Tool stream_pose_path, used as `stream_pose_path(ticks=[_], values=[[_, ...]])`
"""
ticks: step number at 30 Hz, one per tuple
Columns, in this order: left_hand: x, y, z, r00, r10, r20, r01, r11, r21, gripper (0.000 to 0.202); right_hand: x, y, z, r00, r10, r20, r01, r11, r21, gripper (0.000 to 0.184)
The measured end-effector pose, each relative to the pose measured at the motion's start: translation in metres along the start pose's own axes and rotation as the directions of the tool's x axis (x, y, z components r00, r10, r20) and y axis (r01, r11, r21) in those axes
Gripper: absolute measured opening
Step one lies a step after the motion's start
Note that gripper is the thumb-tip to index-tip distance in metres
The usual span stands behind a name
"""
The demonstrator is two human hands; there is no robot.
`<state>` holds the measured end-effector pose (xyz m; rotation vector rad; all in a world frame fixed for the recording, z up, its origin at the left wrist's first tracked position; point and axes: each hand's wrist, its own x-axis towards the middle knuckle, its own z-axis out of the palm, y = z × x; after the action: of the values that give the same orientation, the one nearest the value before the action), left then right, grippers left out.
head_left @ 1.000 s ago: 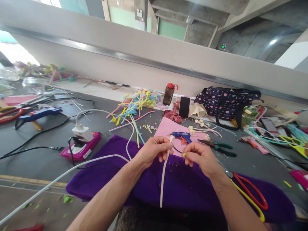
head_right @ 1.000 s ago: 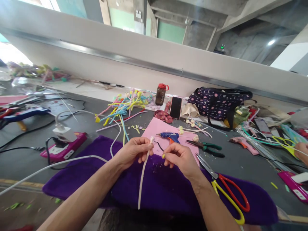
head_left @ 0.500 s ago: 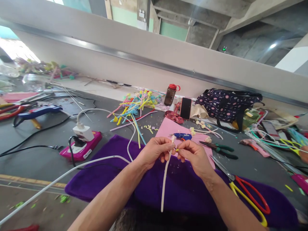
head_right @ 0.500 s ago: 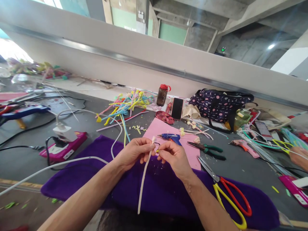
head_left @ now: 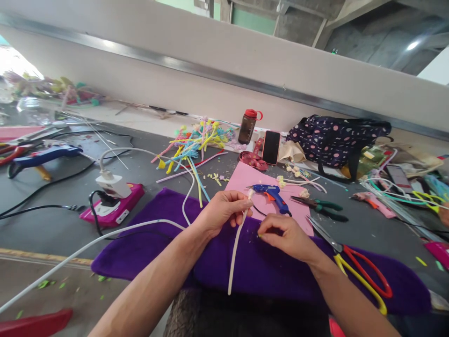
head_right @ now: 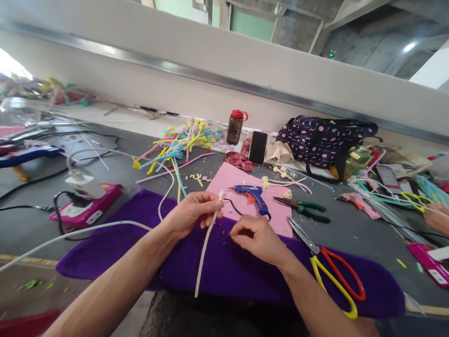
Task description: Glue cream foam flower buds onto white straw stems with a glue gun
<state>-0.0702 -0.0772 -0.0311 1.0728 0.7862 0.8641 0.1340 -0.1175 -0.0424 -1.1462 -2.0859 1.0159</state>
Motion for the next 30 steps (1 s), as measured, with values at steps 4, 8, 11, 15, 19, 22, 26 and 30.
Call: stream_pose_path(ticks=[4, 8, 11, 15, 19, 22, 26, 30], values=[[0.0, -0.001, 0.0, 1.0, 0.008, 0.012, -0.009, 1.0, 0.03, 0.025, 0.018, 0.003, -0.003, 0.997, -0.07, 0.033, 0.076, 0.956, -0.284, 0.016], [0.0, -0.001, 0.0, 1.0, 0.017, 0.018, -0.018, 0.998, 0.054, 0.025, 0.045, 0.016, -0.003, 0.989, -0.147, 0.022, 0.135, 0.83, -0.541, 0.019], [0.0, 0.0, 0.0, 1.0, 0.016, 0.005, -0.016, 0.998, 0.055, 0.024, 0.057, 0.026, 0.002, 0.983, -0.154, 0.1, 0.181, 0.715, -0.675, 0.016], [-0.001, 0.0, 0.0, 1.0, 0.014, 0.018, -0.015, 0.999, 0.041, 0.024, 0.058, 0.029, 0.006, 0.984, -0.172, 0.044, 0.15, 0.676, -0.722, 0.011], [-0.001, 0.0, 0.0, 0.999, 0.02, 0.035, -0.021, 1.0, 0.011, 0.023, 0.051, 0.019, 0.002, 0.977, -0.133, -0.166, 0.057, 0.916, -0.398, 0.007], [0.0, 0.0, 0.001, 0.999, 0.008, 0.036, -0.008, 1.0, 0.006, 0.023, 0.044, 0.006, -0.003, 0.963, -0.009, -0.268, 0.01, 1.0, 0.003, 0.007], [0.002, -0.002, 0.002, 0.999, -0.013, 0.039, 0.013, 1.0, -0.019, 0.023, 0.036, -0.004, -0.005, 0.952, 0.059, -0.299, 0.031, 0.958, 0.286, 0.007], [0.004, -0.004, 0.003, 0.997, -0.05, 0.051, 0.052, 0.998, -0.03, 0.023, 0.035, -0.006, -0.004, 0.952, 0.021, -0.305, 0.103, 0.917, 0.386, 0.006]])
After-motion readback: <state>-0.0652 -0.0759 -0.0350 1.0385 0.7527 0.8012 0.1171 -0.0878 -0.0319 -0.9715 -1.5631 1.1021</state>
